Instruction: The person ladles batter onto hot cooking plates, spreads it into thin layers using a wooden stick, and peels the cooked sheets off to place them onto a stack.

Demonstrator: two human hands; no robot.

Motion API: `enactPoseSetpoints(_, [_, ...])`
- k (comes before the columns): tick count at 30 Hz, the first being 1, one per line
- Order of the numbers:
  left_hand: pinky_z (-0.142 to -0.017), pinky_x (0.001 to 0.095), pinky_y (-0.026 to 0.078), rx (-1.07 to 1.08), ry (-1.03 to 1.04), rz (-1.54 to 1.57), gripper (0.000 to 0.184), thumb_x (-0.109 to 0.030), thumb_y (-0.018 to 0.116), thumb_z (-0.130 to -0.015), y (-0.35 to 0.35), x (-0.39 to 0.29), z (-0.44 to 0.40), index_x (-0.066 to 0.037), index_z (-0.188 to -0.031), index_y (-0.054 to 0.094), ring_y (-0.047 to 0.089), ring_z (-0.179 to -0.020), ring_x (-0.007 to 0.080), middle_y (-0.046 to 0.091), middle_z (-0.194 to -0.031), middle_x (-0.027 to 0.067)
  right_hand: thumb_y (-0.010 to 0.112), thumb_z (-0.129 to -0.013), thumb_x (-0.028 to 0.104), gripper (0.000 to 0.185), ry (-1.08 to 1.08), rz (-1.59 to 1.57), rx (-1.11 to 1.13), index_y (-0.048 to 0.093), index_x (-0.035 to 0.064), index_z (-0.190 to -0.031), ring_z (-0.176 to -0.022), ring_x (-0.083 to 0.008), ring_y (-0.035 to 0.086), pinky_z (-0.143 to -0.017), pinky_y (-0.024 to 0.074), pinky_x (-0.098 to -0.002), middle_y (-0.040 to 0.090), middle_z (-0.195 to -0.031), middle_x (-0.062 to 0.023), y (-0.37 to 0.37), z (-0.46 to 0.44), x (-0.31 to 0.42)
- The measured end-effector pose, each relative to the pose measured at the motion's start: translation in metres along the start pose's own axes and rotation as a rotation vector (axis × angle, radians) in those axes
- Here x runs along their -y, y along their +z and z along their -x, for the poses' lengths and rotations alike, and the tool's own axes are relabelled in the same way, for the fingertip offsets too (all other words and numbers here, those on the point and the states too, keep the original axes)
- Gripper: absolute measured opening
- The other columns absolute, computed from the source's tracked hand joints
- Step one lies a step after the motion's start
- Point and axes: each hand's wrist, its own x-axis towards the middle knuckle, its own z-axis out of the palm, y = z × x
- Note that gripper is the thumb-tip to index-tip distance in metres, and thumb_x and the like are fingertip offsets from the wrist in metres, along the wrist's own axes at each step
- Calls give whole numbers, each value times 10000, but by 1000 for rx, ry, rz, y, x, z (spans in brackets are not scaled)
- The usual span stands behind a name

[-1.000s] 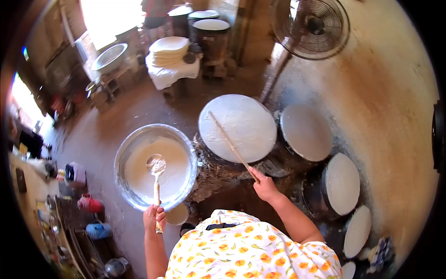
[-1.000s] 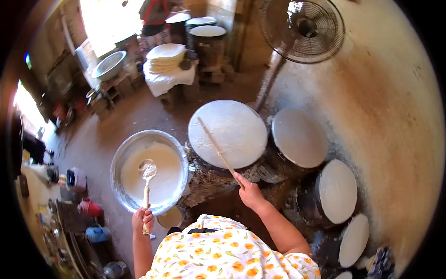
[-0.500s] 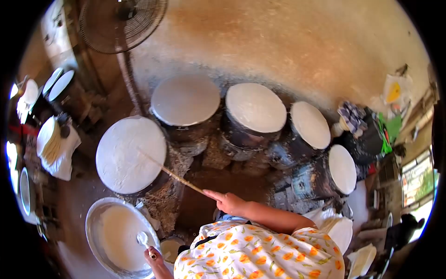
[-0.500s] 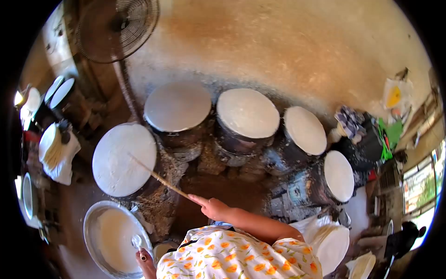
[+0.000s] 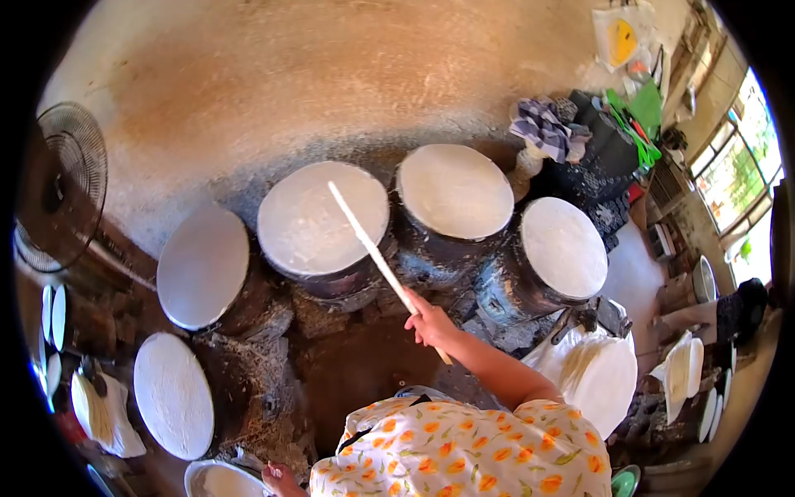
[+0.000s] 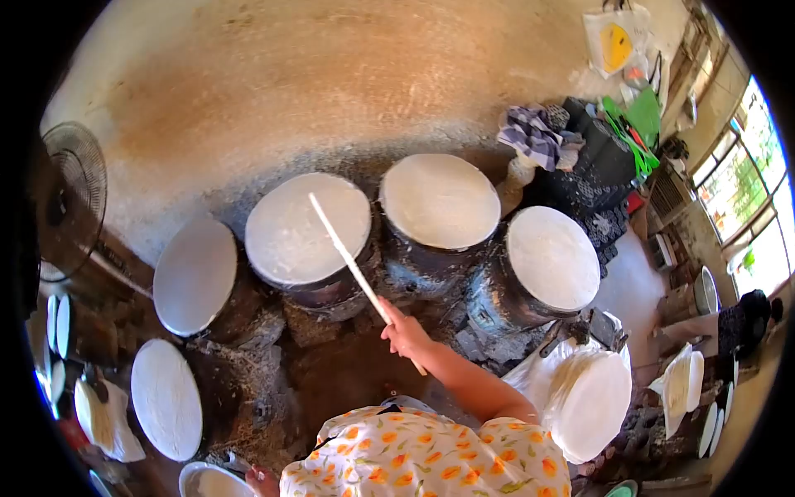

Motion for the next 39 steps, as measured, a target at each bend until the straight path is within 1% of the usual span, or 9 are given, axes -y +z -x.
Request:
enactPoseSetpoints(4, [-382, 193, 438, 227, -233, -100, 154, -143, 486, -867, 45, 41, -25, -6, -811, 529, 509, -483, 97, 584, -672, 88, 380, -873, -10, 675, 42, -76, -112, 199, 265, -1462, -483, -128, 572, -411, 483, -272, 638, -816, -89, -65, -1, -20])
enactPoseSetpoints(9, [-426, 182, 463, 163, -150, -343, 112, -123, 489, -869, 170, 129, 7, -36, -818, 538, 529, -521, 92, 583, -681, 45, 416, -865, 7, 680, 66, -144, -227, 214, 271, -1458, -477, -131, 558, -424, 483, -281, 627, -803, -87, -114, 11, -53])
enactPoseSetpoints(21, [-536, 254, 483, 541, -139, -1001, 178, -140, 595, -885, 331, 239, 35, -42, -1029, 630, 610, -637, 159, 652, -825, 83, 416, -857, -19, 681, 240, -118, -531, 287, 318, -1434, -469, -105, 509, -417, 454, -288, 587, -707, -45, -117, 60, -87])
enactPoseSetpoints(22, [-536, 251, 481, 618, -129, -1062, 180, -139, 592, -888, 339, 251, 36, -45, -1036, 630, 615, -638, 162, 652, -829, 83, 412, -863, -1, 676, 125, -60, -588, 280, 335, -1435, -502, -124, 520, -455, 472, -311, 588, -709, -47, -105, 60, -107])
enactPoseSetpoints(26, [-527, 249, 485, 798, -240, -1228, 195, -93, 517, -914, 360, 282, 11, -13, -1067, 608, 619, -642, 158, 647, -861, 100, 431, -870, 11, 651, 202, -77, -613, 310, 327, -1426, -599, -151, 556, -533, 485, -331, 593, -736, -67, -91, 79, -91])
enactPoseSetpoints(29, [-523, 246, 481, 849, -366, -1283, 186, -133, 553, -897, 358, 296, 6, -27, -1039, 606, 614, -649, 157, 647, -842, 97, 444, -867, 3, 639, 76, 112, -795, 333, 307, -1418, -612, -161, 566, -572, 495, -324, 592, -719, -75, -89, 84, -96])
enactPoseSetpoints(31, [-524, 248, 487, 819, -419, -1308, 191, -116, 533, -906, 352, 296, 0, -17, -1053, 603, 618, -646, 162, 647, -844, 102, 439, -857, -17, 636, 189, -52, -923, 354, 280, -1413, -515, -113, 518, -495, 454, -275, 590, -664, -36, -102, 89, -97])
enactPoseSetpoints(35, [-522, 254, 491, 728, -451, -1375, 196, -110, 514, -918, 333, 285, -9, -12, -1065, 598, 620, -636, 170, 646, -835, 107, 432, -829, -58, 645, 245, -49, -1125, 371, 210, -1412, -537, -113, 495, -511, 439, -252, 608, -723, -32, -143, 104, -127])
enactPoseSetpoints(39, [-515, 259, 489, 697, -453, -1367, 190, -122, 520, -917, 316, 268, -14, -19, -1058, 597, 616, -626, 169, 646, -828, 103, 419, -803, -87, 666, 122, 144, -1303, 384, 190, -1407, -538, -106, 494, -468, 416, -248, 602, -772, -54, -182, 116, -165])
